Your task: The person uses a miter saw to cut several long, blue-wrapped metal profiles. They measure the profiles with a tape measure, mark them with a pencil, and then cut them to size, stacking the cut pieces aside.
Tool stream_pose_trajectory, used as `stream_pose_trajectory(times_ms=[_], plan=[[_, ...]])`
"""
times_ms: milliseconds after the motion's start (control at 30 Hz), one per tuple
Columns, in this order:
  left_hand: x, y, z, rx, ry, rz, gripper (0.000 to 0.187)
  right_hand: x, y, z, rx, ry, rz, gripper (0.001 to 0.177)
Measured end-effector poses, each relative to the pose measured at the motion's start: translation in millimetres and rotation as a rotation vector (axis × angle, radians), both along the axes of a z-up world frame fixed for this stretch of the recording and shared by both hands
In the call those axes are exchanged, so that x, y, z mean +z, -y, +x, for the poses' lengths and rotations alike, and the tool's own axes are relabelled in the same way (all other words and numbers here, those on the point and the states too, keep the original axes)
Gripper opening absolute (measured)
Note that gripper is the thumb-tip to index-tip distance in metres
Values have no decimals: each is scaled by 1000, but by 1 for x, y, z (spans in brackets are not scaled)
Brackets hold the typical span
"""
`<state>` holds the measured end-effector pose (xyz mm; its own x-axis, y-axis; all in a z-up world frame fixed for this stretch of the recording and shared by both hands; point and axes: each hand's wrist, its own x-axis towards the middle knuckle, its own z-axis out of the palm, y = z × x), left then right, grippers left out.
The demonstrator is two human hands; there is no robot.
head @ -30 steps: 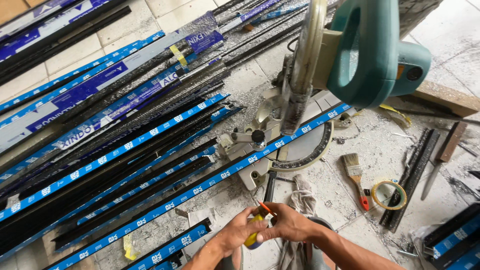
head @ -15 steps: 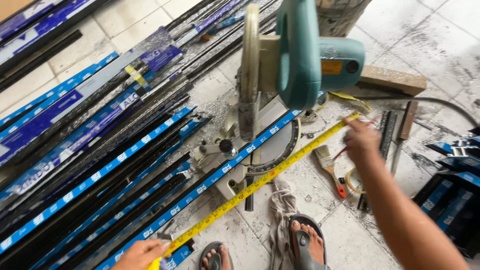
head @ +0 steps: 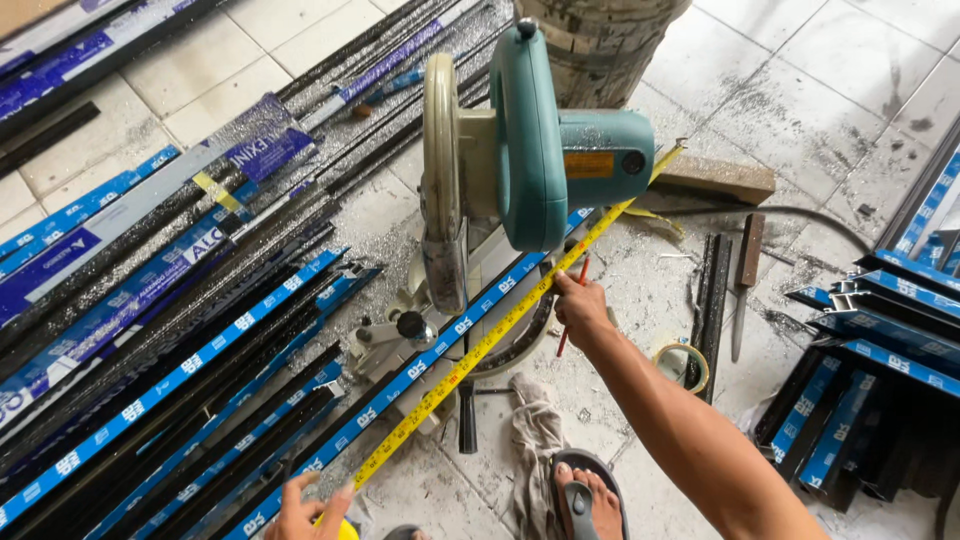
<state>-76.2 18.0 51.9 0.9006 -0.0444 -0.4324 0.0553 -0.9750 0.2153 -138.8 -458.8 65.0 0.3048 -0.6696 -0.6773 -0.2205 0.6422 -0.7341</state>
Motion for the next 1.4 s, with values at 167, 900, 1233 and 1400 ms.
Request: stream_pose_trajectory(times_ms=[167, 900, 1233, 1400], plan=[[21, 13, 9, -1, -84, 113, 87, -10, -3, 5, 85, -41, 5, 19], [92, 25, 32, 18, -323, 46, 76, 35, -87, -4, 907, -23, -409, 56], [128, 28, 27, -1, -294, -86, 67, 38, -133, 32, 1255, 296, -411, 15], [134, 29, 27, 26, -305, -117, 65, 45, -146, 54, 1380, 248, -716, 33]])
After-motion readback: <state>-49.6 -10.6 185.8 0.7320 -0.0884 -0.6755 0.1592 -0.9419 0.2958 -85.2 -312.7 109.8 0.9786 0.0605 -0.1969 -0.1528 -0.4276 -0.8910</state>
